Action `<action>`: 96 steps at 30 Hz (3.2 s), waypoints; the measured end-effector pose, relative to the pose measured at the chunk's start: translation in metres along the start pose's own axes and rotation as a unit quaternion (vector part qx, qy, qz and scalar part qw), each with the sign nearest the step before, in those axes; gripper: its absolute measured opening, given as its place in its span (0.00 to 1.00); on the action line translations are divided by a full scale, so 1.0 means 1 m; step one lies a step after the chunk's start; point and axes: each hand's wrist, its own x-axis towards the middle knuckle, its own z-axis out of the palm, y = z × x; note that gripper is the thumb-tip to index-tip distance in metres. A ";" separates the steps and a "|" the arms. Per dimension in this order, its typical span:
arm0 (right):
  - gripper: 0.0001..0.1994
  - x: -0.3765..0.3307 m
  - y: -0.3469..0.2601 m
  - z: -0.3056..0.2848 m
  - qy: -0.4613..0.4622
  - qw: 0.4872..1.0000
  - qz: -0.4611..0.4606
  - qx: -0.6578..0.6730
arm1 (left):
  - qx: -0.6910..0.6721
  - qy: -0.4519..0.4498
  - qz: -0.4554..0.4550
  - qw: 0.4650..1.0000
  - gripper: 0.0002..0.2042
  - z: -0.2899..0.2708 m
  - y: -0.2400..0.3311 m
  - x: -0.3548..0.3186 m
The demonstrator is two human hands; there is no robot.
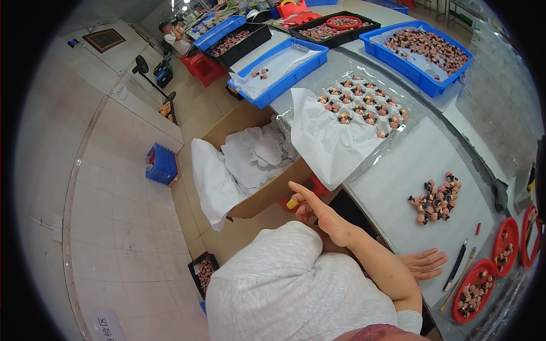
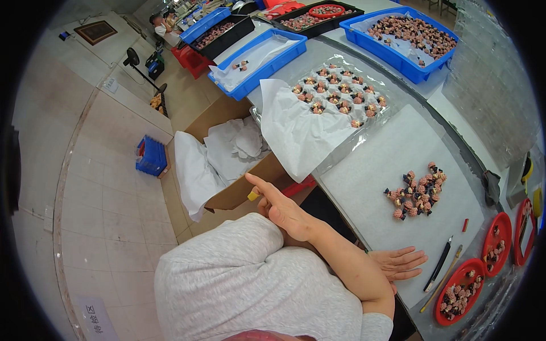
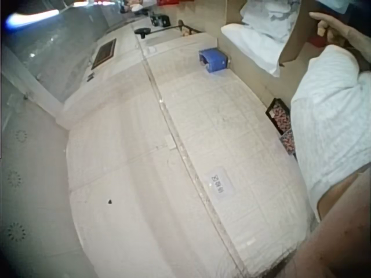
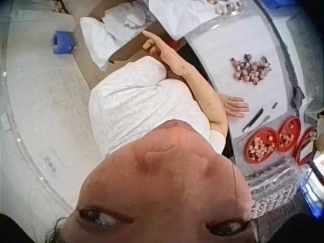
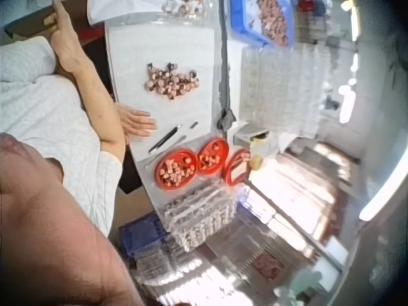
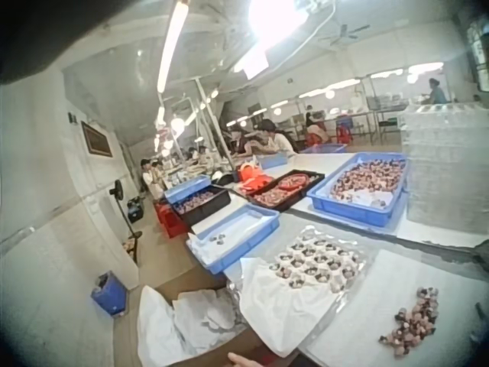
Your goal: The person assembles miniature figurine pieces by attaching components together by hand, trims them using a craft knife, and places the assembled figurines into a plastic packaging tray.
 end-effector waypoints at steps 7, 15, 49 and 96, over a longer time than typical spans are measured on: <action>0.48 0.001 -0.009 0.003 -0.013 0.998 0.011 -0.068 | -0.090 -0.025 -0.019 0.995 0.35 -0.003 0.002 -0.002; 0.49 0.003 -0.011 -0.002 -0.014 0.992 0.014 -0.126 | 0.022 -0.020 0.006 1.000 0.36 -0.010 -0.005 0.002; 0.21 -0.200 -0.062 -0.204 0.603 0.553 0.180 -0.546 | -0.156 0.001 -0.348 0.924 0.52 -0.047 -0.107 -0.002; 0.25 -0.214 -0.075 -0.203 0.614 0.576 0.265 -0.470 | -0.382 0.109 -0.447 0.802 0.23 -0.043 -0.115 -0.019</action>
